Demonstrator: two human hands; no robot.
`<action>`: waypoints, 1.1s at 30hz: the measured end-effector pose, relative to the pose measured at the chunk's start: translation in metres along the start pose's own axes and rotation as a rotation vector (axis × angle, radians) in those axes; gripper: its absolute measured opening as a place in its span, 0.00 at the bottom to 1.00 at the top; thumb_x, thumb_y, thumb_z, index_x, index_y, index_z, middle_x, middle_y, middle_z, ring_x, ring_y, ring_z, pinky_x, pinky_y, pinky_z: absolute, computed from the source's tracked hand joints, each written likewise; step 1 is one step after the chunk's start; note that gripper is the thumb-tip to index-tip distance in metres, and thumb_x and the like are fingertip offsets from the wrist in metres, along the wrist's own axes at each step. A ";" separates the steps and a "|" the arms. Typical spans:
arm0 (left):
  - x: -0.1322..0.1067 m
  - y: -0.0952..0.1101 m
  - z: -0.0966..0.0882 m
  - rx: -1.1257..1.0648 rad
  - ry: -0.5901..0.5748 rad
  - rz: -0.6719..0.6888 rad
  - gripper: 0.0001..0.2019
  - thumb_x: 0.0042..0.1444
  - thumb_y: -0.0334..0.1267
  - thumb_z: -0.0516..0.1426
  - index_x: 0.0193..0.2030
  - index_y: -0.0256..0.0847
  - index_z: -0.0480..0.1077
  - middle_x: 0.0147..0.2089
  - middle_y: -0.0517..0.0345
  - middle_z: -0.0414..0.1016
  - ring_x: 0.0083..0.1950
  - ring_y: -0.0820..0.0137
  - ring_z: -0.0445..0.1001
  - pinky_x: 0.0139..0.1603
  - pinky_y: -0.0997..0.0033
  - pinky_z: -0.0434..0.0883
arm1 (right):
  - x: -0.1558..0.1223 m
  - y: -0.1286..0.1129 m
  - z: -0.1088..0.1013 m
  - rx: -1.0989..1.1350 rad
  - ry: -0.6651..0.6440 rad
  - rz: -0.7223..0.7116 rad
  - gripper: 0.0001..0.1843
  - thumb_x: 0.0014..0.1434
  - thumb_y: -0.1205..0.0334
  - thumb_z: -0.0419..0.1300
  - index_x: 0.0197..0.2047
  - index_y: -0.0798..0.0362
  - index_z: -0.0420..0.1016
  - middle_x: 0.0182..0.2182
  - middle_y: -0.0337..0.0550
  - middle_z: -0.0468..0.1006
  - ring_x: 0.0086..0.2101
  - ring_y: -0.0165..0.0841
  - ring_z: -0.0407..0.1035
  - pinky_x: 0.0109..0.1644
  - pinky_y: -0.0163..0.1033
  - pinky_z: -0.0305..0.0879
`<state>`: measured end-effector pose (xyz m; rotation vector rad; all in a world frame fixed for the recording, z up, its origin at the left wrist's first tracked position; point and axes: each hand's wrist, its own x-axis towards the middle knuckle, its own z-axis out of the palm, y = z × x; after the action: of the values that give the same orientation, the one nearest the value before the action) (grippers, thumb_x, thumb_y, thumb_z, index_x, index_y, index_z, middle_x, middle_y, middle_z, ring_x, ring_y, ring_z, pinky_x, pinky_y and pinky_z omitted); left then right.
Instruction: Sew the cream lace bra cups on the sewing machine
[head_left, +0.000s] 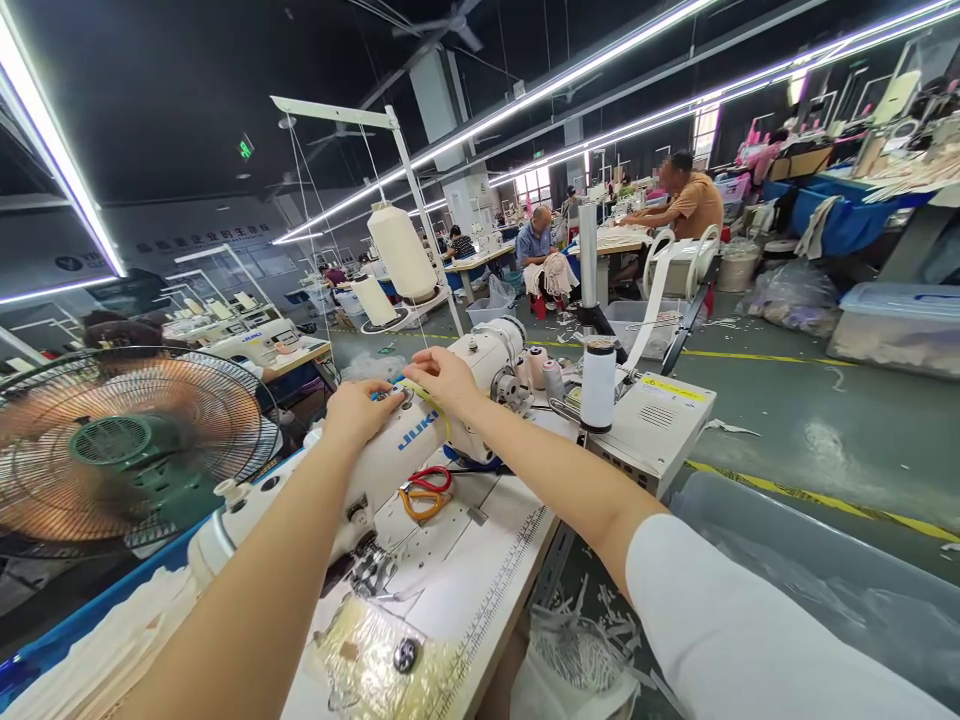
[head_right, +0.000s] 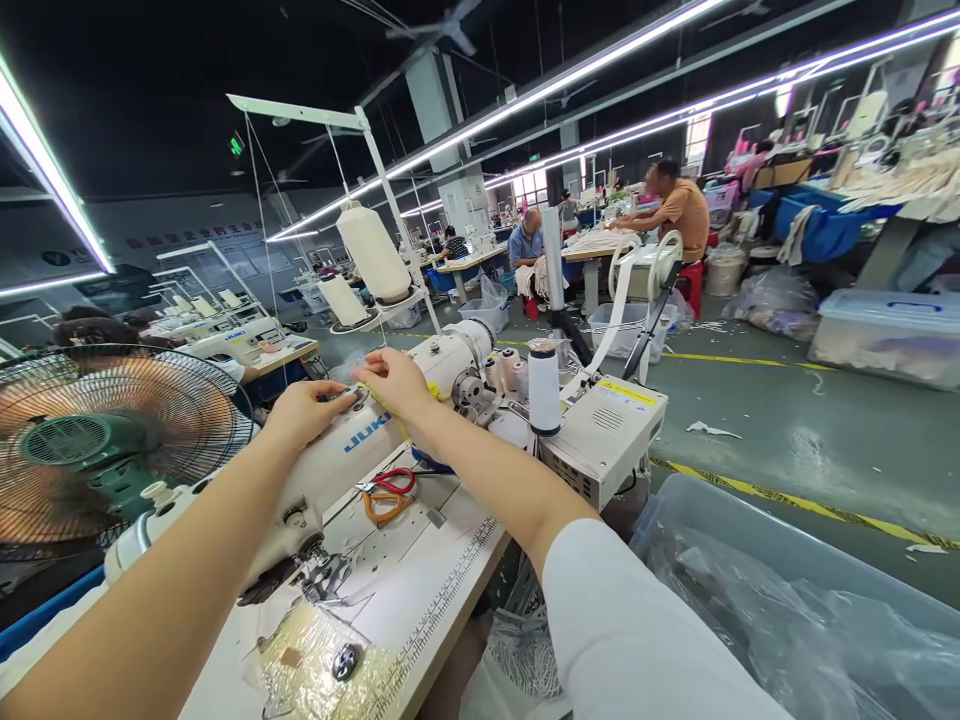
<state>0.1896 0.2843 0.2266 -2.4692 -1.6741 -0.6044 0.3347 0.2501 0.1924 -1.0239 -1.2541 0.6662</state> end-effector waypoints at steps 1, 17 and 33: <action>-0.001 0.002 -0.002 0.026 -0.007 0.004 0.17 0.54 0.47 0.57 0.44 0.40 0.79 0.54 0.42 0.75 0.57 0.47 0.70 0.54 0.45 0.70 | 0.000 0.000 0.000 -0.004 -0.003 0.002 0.08 0.58 0.69 0.61 0.42 0.57 0.69 0.42 0.48 0.80 0.44 0.30 0.75 0.52 0.34 0.67; -0.069 0.002 -0.003 -0.055 0.347 0.477 0.18 0.60 0.44 0.49 0.52 0.40 0.71 0.46 0.48 0.79 0.54 0.58 0.72 0.60 0.52 0.66 | -0.038 -0.022 -0.006 0.063 -0.323 0.154 0.11 0.60 0.62 0.62 0.43 0.55 0.67 0.27 0.38 0.78 0.28 0.29 0.75 0.33 0.31 0.68; -0.038 -0.013 -0.020 0.310 -0.046 0.366 0.19 0.60 0.36 0.45 0.45 0.41 0.76 0.46 0.48 0.75 0.43 0.59 0.75 0.36 0.65 0.68 | -0.005 -0.042 -0.034 -0.656 -0.336 -0.007 0.07 0.55 0.64 0.57 0.26 0.56 0.71 0.24 0.35 0.69 0.28 0.28 0.62 0.32 0.33 0.55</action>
<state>0.1598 0.2503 0.2290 -2.4755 -1.1726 -0.2261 0.3615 0.2189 0.2277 -1.4774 -1.8357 0.4311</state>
